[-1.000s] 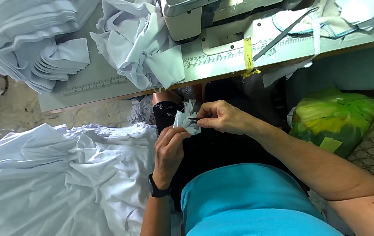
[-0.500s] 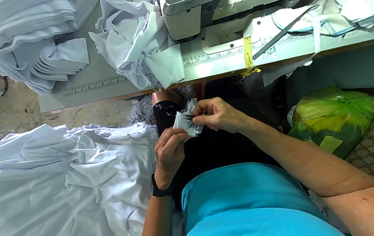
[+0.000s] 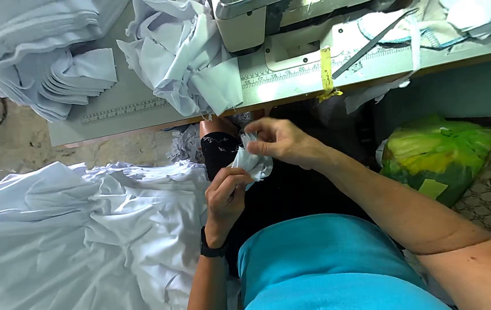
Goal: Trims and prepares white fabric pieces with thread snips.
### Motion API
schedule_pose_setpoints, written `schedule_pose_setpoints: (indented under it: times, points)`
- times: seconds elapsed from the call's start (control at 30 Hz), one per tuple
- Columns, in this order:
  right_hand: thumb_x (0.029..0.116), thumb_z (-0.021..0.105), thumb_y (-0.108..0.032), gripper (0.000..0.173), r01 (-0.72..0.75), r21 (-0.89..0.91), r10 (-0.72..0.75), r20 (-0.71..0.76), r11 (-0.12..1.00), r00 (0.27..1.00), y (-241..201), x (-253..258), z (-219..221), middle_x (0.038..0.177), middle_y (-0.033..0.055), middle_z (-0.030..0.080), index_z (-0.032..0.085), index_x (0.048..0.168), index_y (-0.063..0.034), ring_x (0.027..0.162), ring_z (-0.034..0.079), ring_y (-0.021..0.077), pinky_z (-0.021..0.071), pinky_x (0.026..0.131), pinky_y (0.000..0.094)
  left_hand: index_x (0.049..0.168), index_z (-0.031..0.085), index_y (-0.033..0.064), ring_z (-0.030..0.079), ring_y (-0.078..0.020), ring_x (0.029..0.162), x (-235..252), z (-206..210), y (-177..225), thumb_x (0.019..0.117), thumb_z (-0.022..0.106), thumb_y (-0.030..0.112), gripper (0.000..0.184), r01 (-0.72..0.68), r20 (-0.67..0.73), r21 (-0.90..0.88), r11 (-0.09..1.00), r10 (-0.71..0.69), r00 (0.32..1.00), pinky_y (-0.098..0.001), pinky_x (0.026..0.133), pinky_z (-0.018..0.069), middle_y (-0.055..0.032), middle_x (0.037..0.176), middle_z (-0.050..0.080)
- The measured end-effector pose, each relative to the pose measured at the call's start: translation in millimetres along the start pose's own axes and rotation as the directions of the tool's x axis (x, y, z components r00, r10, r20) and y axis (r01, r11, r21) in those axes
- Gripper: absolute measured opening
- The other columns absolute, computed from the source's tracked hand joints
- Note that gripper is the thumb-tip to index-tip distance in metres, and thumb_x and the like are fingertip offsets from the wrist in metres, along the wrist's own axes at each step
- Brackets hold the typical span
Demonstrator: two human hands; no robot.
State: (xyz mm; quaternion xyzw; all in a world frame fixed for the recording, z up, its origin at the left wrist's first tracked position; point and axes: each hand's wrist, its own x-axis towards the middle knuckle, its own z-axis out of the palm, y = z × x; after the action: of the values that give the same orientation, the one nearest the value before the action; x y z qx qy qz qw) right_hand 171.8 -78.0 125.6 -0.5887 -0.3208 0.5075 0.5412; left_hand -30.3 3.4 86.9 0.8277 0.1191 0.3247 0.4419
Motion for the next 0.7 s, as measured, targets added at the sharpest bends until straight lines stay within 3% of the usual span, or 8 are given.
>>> schedule_pose_setpoints:
  times: [0.07,0.13,0.3,0.4,0.47,0.53,0.6,0.7]
  points:
    - [0.0963,0.068,-0.008,0.010,-0.063,0.011,0.061,0.099,0.998,0.993,3.3,5.9,3.0,0.067,-0.0036,0.061,0.066,0.088,-0.0034,0.057,0.056,-0.0004,0.0472,0.054,0.0163,0.090,0.068,0.0047,0.069,-0.0086,0.095,0.7,0.1,1.7,0.0947,0.070,0.006,0.005,0.000,0.021,-0.026,1.000,0.000,1.000,-0.0226,0.082,0.0590,-0.0037,0.098,0.070]
    - [0.0955,0.067,-0.008,0.013,0.042,-0.192,-0.066,-0.119,0.980,0.991,9.7,11.7,5.3,0.072,0.0003,0.062,0.068,0.085,-0.0015,0.064,0.056,0.0033,0.0478,0.061,0.0219,0.090,0.068,0.0048,0.068,-0.0077,0.095,-0.2,-1.7,2.1,0.0950,0.069,0.006,0.005,0.009,0.029,-0.025,1.000,-0.008,1.000,-0.0220,0.083,0.0584,-0.0033,0.098,0.070]
    - [0.0999,0.063,-0.016,0.043,0.166,-0.614,-0.388,-0.248,0.772,0.888,2.0,16.3,-11.3,0.114,0.0207,0.065,0.058,0.137,0.0045,0.098,0.066,0.0289,0.0545,0.086,0.0429,0.091,0.068,0.0047,0.068,-0.0063,0.092,-5.1,-5.0,1.2,0.0936,0.070,0.005,0.003,0.047,-0.009,-0.001,0.999,-0.047,0.999,-0.0205,0.080,0.0584,-0.0031,0.098,0.070]
    - [0.0995,0.063,-0.014,0.019,0.314,-0.538,-0.466,-0.172,0.782,0.868,3.0,2.0,-9.6,0.093,0.0105,0.068,0.071,0.105,0.0026,0.080,0.062,0.0088,0.0511,0.072,0.0207,0.091,0.068,0.0041,0.067,-0.0052,0.090,-0.5,-2.1,1.2,0.0913,0.071,0.002,0.004,0.053,-0.040,0.000,0.999,-0.053,0.998,-0.0188,0.078,0.0576,-0.0029,0.097,0.068]
    - [0.1011,0.060,-0.011,0.019,0.278,-0.386,-0.336,-0.092,0.880,0.937,5.0,-3.4,-8.1,0.096,0.0055,0.067,0.070,0.110,0.0017,0.081,0.060,0.0006,0.0493,0.074,0.0138,0.092,0.067,0.0049,0.067,-0.0053,0.091,1.3,0.1,1.8,0.0919,0.072,0.003,0.005,0.034,-0.032,-0.027,0.999,-0.035,0.999,-0.0190,0.078,0.0578,-0.0025,0.097,0.068]
    - [0.1018,0.058,-0.007,0.022,0.126,-0.164,-0.122,0.037,0.978,0.992,5.3,-2.3,-10.0,0.094,0.0004,0.066,0.067,0.119,0.0014,0.077,0.058,-0.0030,0.0483,0.071,0.0131,0.092,0.067,0.0056,0.067,-0.0055,0.091,2.8,1.5,4.1,0.0924,0.071,0.004,0.005,0.016,-0.016,-0.047,0.999,-0.016,1.000,-0.0193,0.079,0.0580,-0.0020,0.097,0.067]
    - [0.0972,0.062,-0.001,0.008,0.039,-0.004,-0.038,0.102,0.999,0.994,9.5,1.9,-9.1,0.074,-0.0050,0.064,0.070,0.097,-0.0017,0.061,0.055,-0.0048,0.0457,0.057,0.0121,0.091,0.067,0.0053,0.067,-0.0056,0.092,4.0,0.5,5.3,0.0922,0.071,0.003,0.005,0.014,-0.003,-0.051,0.999,-0.015,1.000,-0.0195,0.079,0.0581,-0.0022,0.098,0.068]
    - [0.0955,0.066,-0.007,0.012,0.188,-0.335,-0.248,-0.148,0.923,0.957,16.8,6.6,-8.9,0.074,0.0023,0.065,0.070,0.087,-0.0004,0.065,0.058,0.0048,0.0497,0.063,0.0233,0.091,0.068,0.0047,0.067,-0.0053,0.090,2.2,-2.0,4.1,0.0917,0.071,0.003,0.004,0.040,0.006,-0.040,0.998,-0.040,0.999,-0.0191,0.079,0.0576,-0.0023,0.097,0.068]
